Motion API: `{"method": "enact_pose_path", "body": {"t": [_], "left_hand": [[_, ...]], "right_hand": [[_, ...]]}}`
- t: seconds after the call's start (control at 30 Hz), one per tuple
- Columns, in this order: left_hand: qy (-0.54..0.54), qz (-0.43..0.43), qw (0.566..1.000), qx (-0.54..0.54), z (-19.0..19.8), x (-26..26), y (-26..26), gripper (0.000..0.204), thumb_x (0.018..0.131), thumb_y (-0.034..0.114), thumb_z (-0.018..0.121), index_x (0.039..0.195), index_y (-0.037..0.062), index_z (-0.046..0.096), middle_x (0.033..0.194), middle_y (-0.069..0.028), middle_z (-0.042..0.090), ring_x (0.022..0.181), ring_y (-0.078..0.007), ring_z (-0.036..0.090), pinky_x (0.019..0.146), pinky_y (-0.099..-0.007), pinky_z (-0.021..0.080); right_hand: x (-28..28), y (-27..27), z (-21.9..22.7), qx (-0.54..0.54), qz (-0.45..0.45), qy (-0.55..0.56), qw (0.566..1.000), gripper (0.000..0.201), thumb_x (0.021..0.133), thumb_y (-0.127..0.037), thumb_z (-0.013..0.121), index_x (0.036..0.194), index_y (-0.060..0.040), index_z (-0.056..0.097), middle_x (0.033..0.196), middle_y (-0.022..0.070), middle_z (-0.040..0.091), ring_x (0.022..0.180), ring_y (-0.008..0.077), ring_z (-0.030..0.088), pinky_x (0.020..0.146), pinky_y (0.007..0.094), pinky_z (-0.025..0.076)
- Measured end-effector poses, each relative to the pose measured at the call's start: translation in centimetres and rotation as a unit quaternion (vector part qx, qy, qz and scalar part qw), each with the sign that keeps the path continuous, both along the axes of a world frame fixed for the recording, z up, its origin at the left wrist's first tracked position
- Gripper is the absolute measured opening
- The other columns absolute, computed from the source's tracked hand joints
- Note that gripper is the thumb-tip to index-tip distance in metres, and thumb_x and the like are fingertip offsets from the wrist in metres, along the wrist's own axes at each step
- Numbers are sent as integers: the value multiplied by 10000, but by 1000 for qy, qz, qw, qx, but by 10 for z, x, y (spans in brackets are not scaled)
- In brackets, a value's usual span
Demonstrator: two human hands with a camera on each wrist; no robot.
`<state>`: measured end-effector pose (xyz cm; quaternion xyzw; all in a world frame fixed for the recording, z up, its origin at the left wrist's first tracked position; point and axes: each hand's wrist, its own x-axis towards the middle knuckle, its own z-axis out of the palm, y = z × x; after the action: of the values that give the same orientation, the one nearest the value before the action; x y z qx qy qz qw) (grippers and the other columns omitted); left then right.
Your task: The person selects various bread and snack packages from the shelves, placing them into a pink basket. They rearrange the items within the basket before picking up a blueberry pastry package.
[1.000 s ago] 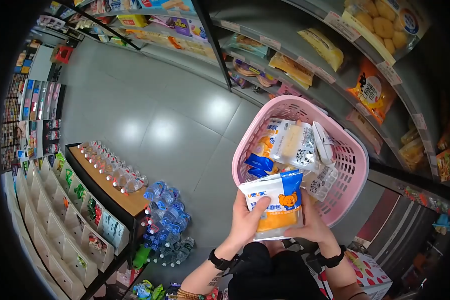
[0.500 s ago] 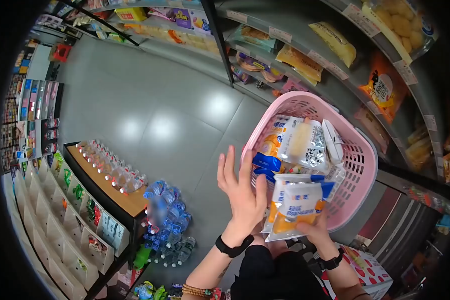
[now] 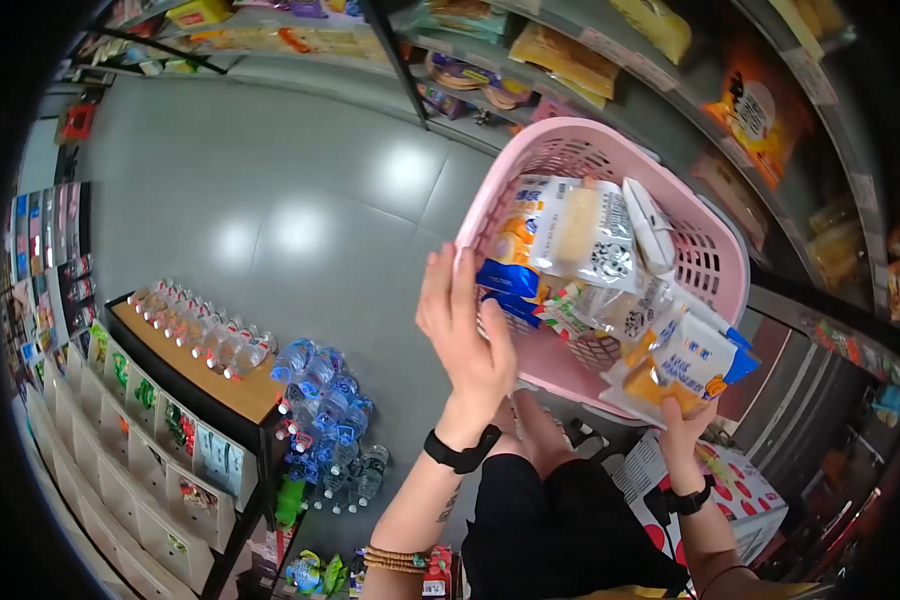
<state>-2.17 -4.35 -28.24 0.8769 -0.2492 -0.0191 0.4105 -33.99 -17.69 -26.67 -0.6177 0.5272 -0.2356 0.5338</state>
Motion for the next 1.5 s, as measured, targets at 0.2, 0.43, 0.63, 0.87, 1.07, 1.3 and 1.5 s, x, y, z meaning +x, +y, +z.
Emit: {"method": "enact_pose_path", "body": {"t": [0.2,0.43,0.63,0.87,1.07,1.3,1.5], "left_hand": [[-39,1,996,80,13,10,-7,429,974,99,505,1389,-9,502,1398,-207,538,1390,-390,437,1150,-490,260],[-6,-39,995,94,15,41,-26,415,1028,134,495,1429,29,489,1274,-204,584,1218,-383,560,1016,-425,449],[-21,-66,994,87,9,45,-30,473,1034,148,503,1501,88,457,1223,-214,604,1100,-398,593,946,-458,481],[31,-50,993,104,23,41,-35,464,1050,164,479,1510,122,444,1195,-192,627,1017,-372,643,871,-452,518],[22,-58,995,83,12,44,-34,463,1050,174,481,1509,123,445,1204,-190,629,1036,-365,646,874,-440,521],[71,-68,993,62,14,48,-29,482,1042,158,488,1521,126,442,1136,-183,629,993,-353,643,859,-430,521],[74,-77,994,32,14,51,-27,487,1029,148,506,1512,99,458,1087,-183,629,952,-349,640,836,-435,520]], "right_hand": [[36,-10,-2,-94,-50,-15,994,846,847,-24,771,1519,1,257,1413,137,478,1279,226,503,1098,382,400],[49,-38,-10,-129,-75,-59,987,692,870,46,740,1423,12,326,1385,169,511,1242,234,558,1061,379,457],[51,-43,-18,-95,-47,-111,988,649,888,78,706,1401,23,312,1377,182,507,1260,240,544,1079,387,450],[51,-45,-18,-66,-26,-112,991,633,887,57,718,1382,25,325,1353,190,519,1230,244,574,1051,385,474],[54,-46,-16,-85,-28,-103,991,630,886,53,720,1378,27,328,1349,190,523,1226,241,577,1041,375,479],[53,-43,-20,-124,-69,-70,987,649,880,53,728,1396,21,335,1369,175,515,1255,233,554,1056,371,464],[65,-45,-10,-156,-72,-25,985,706,840,16,783,1396,21,348,1309,149,548,1192,210,581,1015,351,479]]}}
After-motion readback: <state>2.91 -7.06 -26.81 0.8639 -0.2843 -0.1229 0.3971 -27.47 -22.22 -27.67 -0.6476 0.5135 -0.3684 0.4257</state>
